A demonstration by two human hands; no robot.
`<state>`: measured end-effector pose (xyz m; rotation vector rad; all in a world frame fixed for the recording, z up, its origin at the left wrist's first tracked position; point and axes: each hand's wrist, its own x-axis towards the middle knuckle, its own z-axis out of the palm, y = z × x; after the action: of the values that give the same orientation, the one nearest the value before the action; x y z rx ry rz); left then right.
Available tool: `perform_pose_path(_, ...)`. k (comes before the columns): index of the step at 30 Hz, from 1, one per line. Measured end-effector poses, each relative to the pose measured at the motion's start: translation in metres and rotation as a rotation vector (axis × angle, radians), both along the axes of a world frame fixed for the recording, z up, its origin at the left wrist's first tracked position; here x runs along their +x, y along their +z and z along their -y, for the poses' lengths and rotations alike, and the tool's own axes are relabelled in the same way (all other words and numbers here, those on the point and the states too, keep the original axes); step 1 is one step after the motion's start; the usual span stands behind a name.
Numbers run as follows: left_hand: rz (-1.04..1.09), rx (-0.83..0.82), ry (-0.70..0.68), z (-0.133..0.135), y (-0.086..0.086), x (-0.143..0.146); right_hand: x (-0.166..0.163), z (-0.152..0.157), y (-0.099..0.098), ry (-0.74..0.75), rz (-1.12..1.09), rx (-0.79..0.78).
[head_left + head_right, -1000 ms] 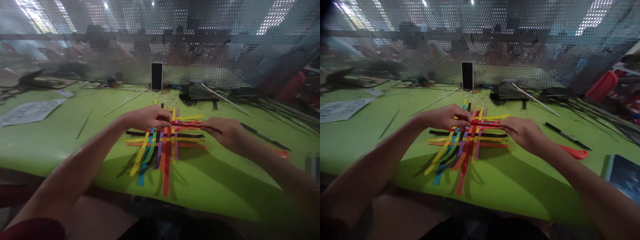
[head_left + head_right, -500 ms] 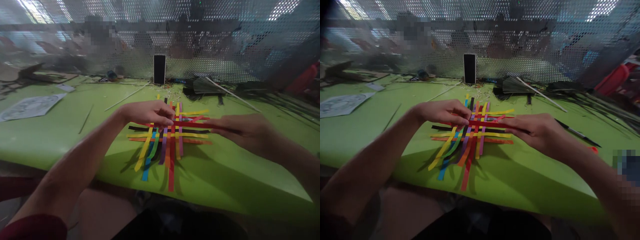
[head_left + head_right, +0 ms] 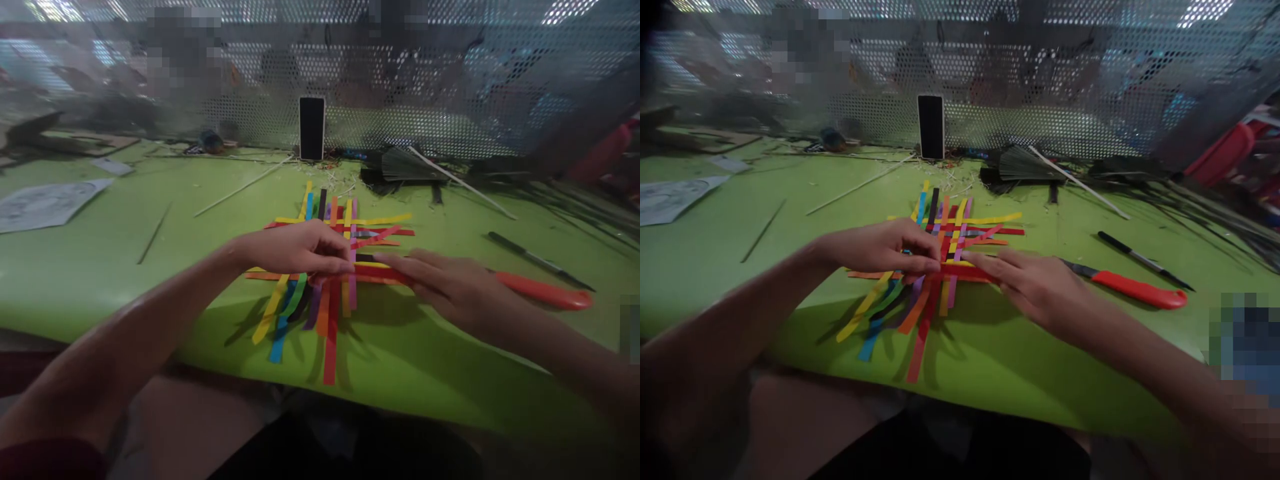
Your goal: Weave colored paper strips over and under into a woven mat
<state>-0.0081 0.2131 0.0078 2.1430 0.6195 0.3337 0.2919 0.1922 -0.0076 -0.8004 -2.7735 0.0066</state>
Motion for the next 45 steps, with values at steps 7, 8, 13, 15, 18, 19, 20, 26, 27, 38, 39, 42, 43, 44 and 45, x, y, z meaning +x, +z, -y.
perform_pose_path(7,-0.067,0.039,-0.069,-0.005,-0.003,-0.005,0.017,-0.002,-0.013,0.067,-0.012,0.058)
perform_pose_path(8,-0.074,0.065,-0.059,-0.005,-0.002,-0.006,0.018,-0.003,-0.013,0.062,-0.024,0.057)
perform_pose_path(13,-0.111,0.200,0.025,-0.004,0.006,-0.015,0.020,-0.015,-0.010,0.037,-0.060,-0.154)
perform_pose_path(15,-0.117,0.227,0.019,-0.002,0.008,-0.016,0.023,-0.021,-0.003,0.027,-0.060,-0.270)
perform_pose_path(18,-0.132,0.260,-0.003,-0.001,0.010,-0.017,0.034,-0.031,0.007,-0.006,-0.054,-0.362)
perform_pose_path(19,-0.141,0.271,-0.008,-0.001,0.010,-0.017,0.039,-0.034,0.009,-0.022,-0.053,-0.369)
perform_pose_path(20,-0.149,0.283,-0.011,-0.001,0.009,-0.016,0.044,-0.036,0.011,-0.036,-0.050,-0.372)
perform_pose_path(26,-0.189,0.345,-0.054,-0.004,-0.001,-0.012,0.054,-0.041,0.013,-0.059,-0.002,-0.413)
perform_pose_path(27,-0.203,0.343,-0.064,-0.004,-0.002,-0.012,0.052,-0.040,0.013,-0.050,0.004,-0.415)
perform_pose_path(38,-0.297,0.354,-0.119,0.001,-0.006,-0.004,0.032,-0.015,0.009,0.075,0.012,-0.045)
perform_pose_path(39,-0.292,0.362,-0.120,0.001,-0.007,-0.003,0.032,-0.013,0.010,0.069,0.034,-0.033)
perform_pose_path(42,-0.268,0.386,-0.113,0.000,-0.011,-0.002,0.037,-0.010,0.013,0.013,0.061,-0.039)
perform_pose_path(43,-0.265,0.389,-0.109,0.000,-0.012,-0.002,0.038,-0.010,0.013,0.001,0.056,-0.042)
perform_pose_path(44,-0.264,0.392,-0.106,0.000,-0.013,-0.002,0.039,-0.010,0.014,-0.005,0.049,-0.045)
perform_pose_path(45,-0.264,0.392,-0.105,0.000,-0.014,-0.003,0.040,-0.010,0.014,-0.001,0.036,-0.045)
